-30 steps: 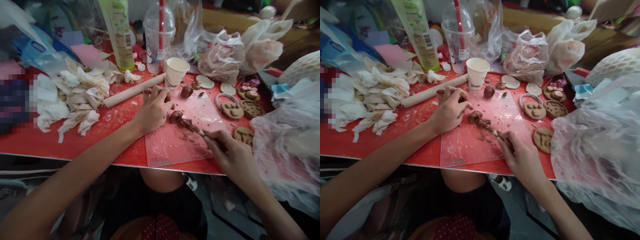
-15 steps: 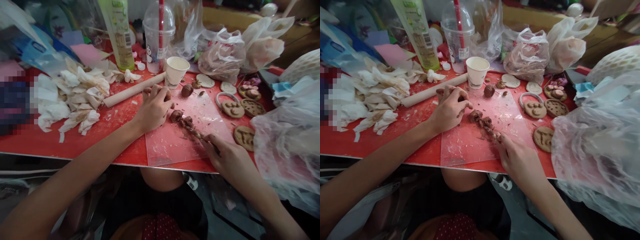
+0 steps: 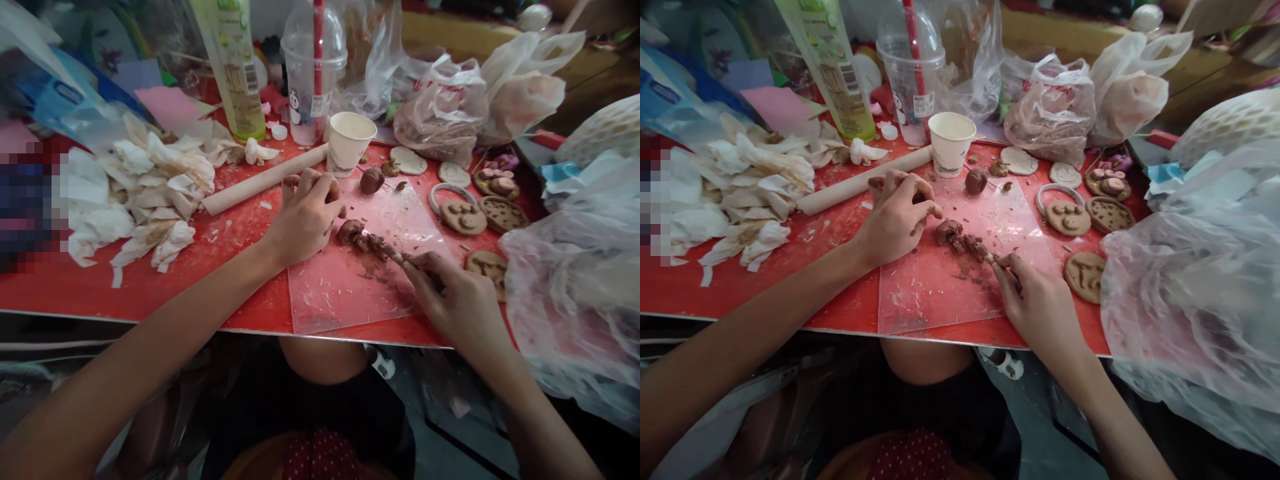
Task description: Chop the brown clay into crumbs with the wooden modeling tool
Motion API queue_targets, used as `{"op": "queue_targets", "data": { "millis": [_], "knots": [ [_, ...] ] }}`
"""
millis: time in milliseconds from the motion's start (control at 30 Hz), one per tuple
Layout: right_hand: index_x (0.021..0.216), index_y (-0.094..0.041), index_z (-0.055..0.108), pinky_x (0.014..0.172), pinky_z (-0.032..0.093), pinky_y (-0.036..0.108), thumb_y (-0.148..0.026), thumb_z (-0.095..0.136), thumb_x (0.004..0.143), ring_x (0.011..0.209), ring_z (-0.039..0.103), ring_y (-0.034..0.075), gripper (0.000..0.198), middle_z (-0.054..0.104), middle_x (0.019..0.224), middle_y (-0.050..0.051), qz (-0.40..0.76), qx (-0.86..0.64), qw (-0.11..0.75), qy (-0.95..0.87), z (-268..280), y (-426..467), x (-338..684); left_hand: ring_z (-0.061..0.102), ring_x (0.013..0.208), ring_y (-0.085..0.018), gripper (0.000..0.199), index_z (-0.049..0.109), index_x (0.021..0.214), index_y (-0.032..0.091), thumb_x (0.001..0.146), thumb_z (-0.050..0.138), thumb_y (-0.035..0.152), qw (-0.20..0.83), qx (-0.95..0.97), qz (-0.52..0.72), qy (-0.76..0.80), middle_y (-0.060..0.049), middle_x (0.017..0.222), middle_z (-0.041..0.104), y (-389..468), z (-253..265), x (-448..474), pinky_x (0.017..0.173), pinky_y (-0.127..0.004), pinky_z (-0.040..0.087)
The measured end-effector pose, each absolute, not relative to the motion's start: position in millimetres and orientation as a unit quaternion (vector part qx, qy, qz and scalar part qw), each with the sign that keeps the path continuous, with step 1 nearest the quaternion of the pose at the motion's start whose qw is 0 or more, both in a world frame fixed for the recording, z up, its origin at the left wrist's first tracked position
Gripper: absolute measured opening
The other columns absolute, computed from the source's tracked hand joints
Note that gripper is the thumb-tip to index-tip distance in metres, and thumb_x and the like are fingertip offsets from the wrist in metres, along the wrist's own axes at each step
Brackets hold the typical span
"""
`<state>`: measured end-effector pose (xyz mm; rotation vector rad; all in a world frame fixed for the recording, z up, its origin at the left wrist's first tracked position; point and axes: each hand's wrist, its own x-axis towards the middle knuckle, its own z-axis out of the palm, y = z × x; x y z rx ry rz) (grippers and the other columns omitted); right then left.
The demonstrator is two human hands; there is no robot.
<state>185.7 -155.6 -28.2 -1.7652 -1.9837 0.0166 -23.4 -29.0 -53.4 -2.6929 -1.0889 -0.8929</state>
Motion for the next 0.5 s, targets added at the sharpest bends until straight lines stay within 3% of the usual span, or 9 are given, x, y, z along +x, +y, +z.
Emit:
{"op": "queue_targets", "data": {
  "millis": [333,500],
  "knots": [
    [0.088,-0.013,0.066,0.038,0.025,0.026,-0.026,0.046,0.093,0.042,0.057,0.015,0.025,0.066,0.058,0.004,-0.145,-0.604,0.148,-0.769,-39,-174,179,0.050,0.106,-0.029,0.020,0.064,0.083,0.018,0.086,0.048,0.006,0.076,-0.883,-0.301,-0.352,-0.007,0.102,0.059,-28,-55,-24,0.087,-0.050,0.040],
    [0.083,-0.015,0.065,0.041,0.033,0.023,-0.028,0.052,0.091,0.044,0.058,0.013,0.020,0.067,0.062,0.003,-0.035,-0.625,0.179,-0.759,-23,-179,191,0.050,0.107,-0.030,0.017,0.063,0.083,0.016,0.088,0.048,0.009,0.056,-0.882,-0.314,-0.348,-0.008,0.101,0.059,-28,-56,-23,0.091,-0.051,0.039]
  ]
}}
